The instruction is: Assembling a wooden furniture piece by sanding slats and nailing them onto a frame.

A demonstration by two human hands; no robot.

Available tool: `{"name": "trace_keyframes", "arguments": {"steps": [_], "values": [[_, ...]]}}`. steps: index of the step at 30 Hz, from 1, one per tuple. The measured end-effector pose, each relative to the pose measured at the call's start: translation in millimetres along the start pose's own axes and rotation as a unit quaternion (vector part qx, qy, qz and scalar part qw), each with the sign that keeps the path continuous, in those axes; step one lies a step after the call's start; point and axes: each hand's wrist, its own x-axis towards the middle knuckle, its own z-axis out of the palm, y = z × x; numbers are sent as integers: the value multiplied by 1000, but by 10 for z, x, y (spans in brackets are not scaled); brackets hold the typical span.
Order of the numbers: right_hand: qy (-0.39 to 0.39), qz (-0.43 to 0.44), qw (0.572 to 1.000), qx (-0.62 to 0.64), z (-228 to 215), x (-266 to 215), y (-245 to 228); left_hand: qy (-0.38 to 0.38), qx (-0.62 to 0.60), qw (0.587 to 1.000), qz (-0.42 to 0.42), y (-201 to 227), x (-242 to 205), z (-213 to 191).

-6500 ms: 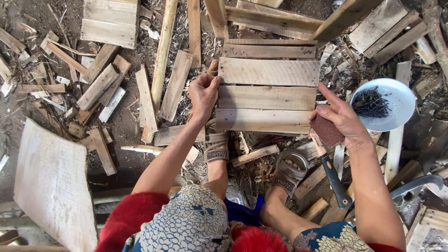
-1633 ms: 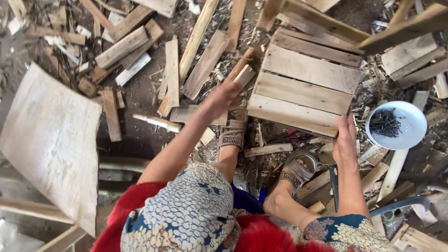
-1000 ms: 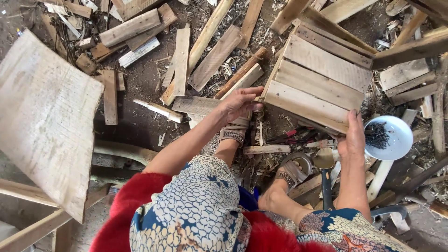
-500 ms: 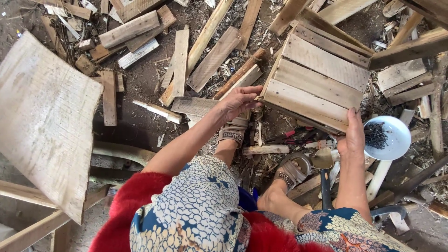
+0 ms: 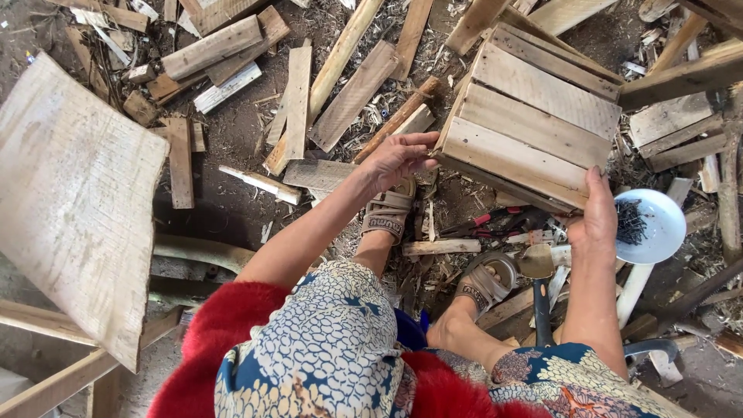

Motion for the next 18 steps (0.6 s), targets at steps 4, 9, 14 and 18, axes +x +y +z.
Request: {"name": "trace_keyframes", "arguments": {"steps": [4,9,14,18], "values": [[-14,-6,1000,-2,59,-130,-91,7,24,1000,8,7,14,0],[-8,-2,1000,2,28,-75,13,5,8,1000,1,4,-23,-24],[-100,-114,986,75,-129,421,548,-8,73,997,17,-154,41,-245],[-140,-172,973,67,-129,434,743,-21,130,990,47,-246,26,-321]]}}
